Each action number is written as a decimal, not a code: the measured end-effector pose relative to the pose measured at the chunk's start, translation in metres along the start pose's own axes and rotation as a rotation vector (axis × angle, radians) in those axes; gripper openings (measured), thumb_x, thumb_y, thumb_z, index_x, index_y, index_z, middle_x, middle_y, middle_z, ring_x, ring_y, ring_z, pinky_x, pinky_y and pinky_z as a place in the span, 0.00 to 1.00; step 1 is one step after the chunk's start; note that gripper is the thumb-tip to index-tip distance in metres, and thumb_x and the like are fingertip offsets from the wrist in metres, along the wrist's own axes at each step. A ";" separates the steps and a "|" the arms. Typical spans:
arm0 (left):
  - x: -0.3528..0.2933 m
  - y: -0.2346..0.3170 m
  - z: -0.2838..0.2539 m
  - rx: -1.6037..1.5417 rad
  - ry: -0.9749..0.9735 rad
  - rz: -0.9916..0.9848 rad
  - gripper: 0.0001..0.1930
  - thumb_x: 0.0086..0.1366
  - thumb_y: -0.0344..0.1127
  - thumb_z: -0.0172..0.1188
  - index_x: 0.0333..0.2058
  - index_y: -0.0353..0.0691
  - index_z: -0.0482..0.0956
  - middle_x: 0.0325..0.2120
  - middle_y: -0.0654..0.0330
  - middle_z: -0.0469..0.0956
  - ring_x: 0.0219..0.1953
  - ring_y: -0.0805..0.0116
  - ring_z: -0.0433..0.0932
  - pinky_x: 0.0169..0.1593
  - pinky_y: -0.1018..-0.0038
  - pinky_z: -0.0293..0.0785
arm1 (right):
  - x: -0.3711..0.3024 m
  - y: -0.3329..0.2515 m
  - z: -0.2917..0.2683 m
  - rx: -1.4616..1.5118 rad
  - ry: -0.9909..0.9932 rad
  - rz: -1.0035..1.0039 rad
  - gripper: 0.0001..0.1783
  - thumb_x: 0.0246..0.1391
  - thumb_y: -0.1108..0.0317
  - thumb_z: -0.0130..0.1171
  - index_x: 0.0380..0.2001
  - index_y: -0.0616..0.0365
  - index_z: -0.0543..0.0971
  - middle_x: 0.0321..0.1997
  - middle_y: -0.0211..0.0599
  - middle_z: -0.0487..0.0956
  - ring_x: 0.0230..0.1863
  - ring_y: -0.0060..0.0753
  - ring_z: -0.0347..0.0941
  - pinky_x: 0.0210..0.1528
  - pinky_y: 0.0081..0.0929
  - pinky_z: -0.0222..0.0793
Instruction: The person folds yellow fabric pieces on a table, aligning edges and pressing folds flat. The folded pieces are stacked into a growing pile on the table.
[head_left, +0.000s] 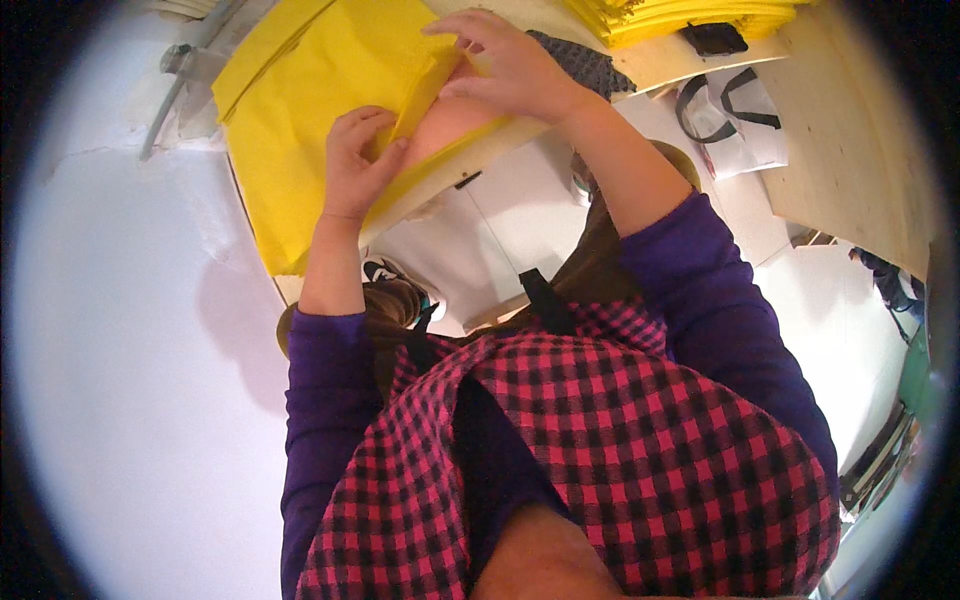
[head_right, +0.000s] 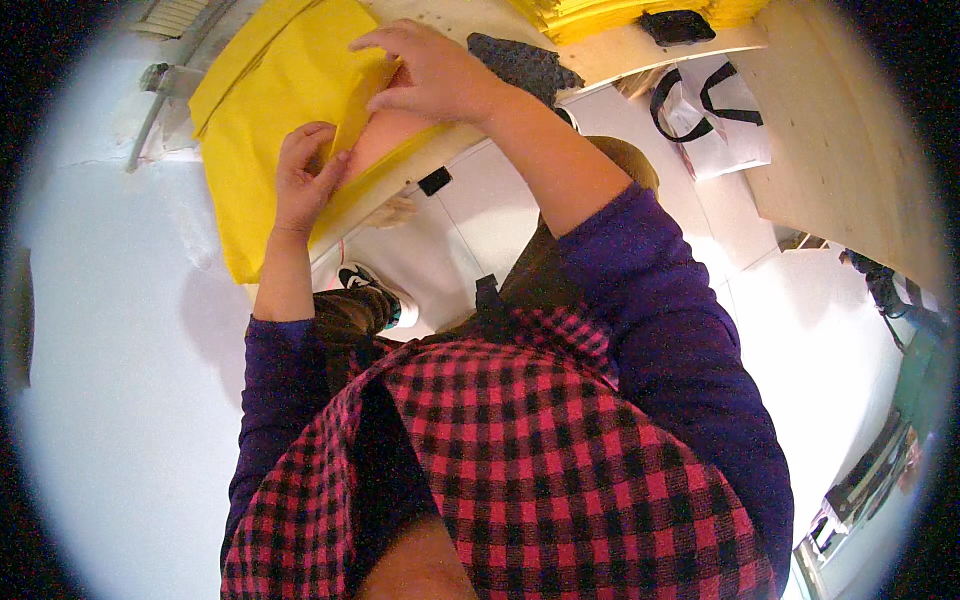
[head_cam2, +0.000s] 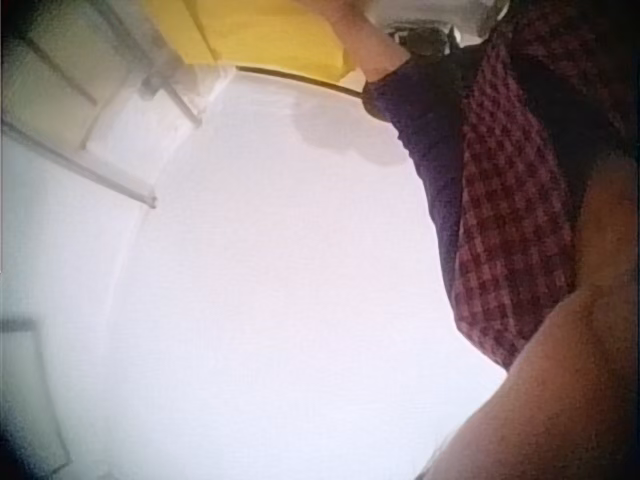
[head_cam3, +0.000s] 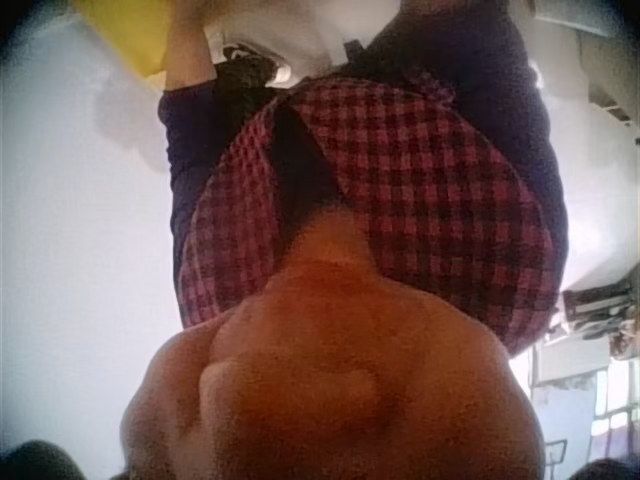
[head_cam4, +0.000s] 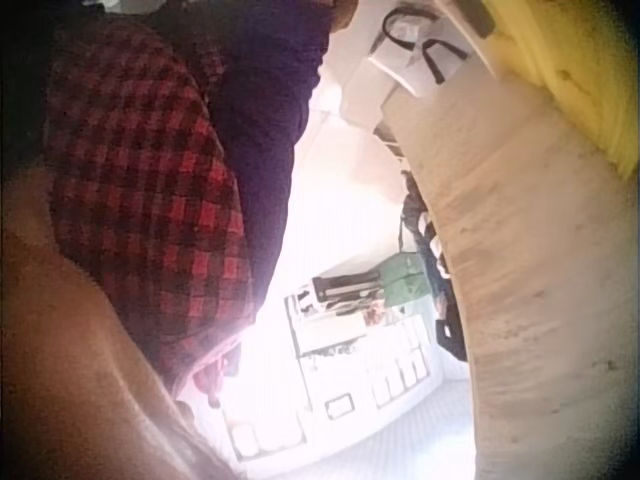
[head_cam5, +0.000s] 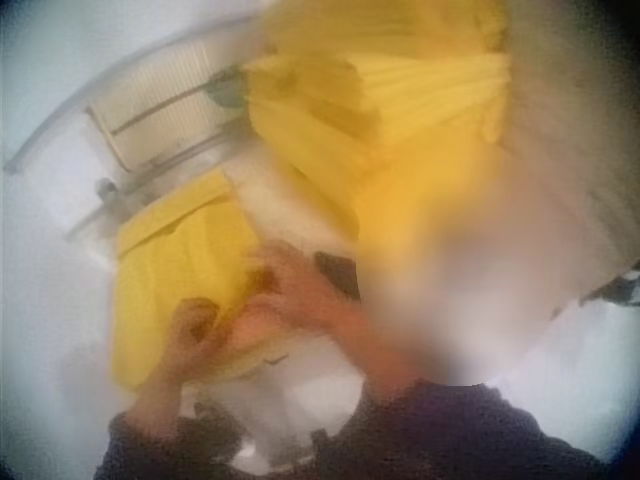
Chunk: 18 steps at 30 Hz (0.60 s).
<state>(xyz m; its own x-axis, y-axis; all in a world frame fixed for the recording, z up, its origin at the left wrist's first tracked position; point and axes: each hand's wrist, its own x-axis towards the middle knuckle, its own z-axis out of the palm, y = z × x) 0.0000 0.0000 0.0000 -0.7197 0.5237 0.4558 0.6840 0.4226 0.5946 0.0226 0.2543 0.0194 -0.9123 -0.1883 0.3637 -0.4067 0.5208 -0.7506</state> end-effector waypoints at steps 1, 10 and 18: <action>0.001 0.003 -0.001 0.016 -0.012 0.001 0.15 0.45 0.34 0.66 0.35 0.41 0.82 0.38 0.54 0.78 0.43 0.56 0.74 0.49 0.66 0.69 | 0.000 0.004 0.000 -0.118 0.119 -0.121 0.42 0.37 0.64 0.66 0.59 0.51 0.63 0.58 0.50 0.68 0.60 0.41 0.64 0.63 0.35 0.56; 0.009 0.024 -0.009 0.139 -0.064 0.049 0.13 0.46 0.35 0.66 0.33 0.41 0.81 0.36 0.54 0.78 0.42 0.54 0.75 0.48 0.65 0.70 | 0.010 0.027 0.017 -0.092 0.091 -0.172 0.29 0.34 0.77 0.61 0.47 0.52 0.76 0.50 0.42 0.75 0.52 0.47 0.70 0.54 0.35 0.66; 0.000 0.042 -0.009 0.469 -0.061 0.093 0.16 0.50 0.35 0.62 0.40 0.42 0.79 0.42 0.54 0.77 0.46 0.54 0.74 0.51 0.60 0.68 | 0.010 0.026 0.015 0.003 -0.085 0.018 0.23 0.34 0.85 0.56 0.37 0.53 0.80 0.39 0.36 0.80 0.42 0.34 0.75 0.47 0.26 0.68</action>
<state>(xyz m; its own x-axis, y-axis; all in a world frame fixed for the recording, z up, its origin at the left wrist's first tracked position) 0.0276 0.0116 0.0312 -0.6542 0.6119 0.4445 0.7353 0.6523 0.1841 0.0020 0.2530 -0.0045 -0.9200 -0.2497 0.3022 -0.3907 0.5218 -0.7584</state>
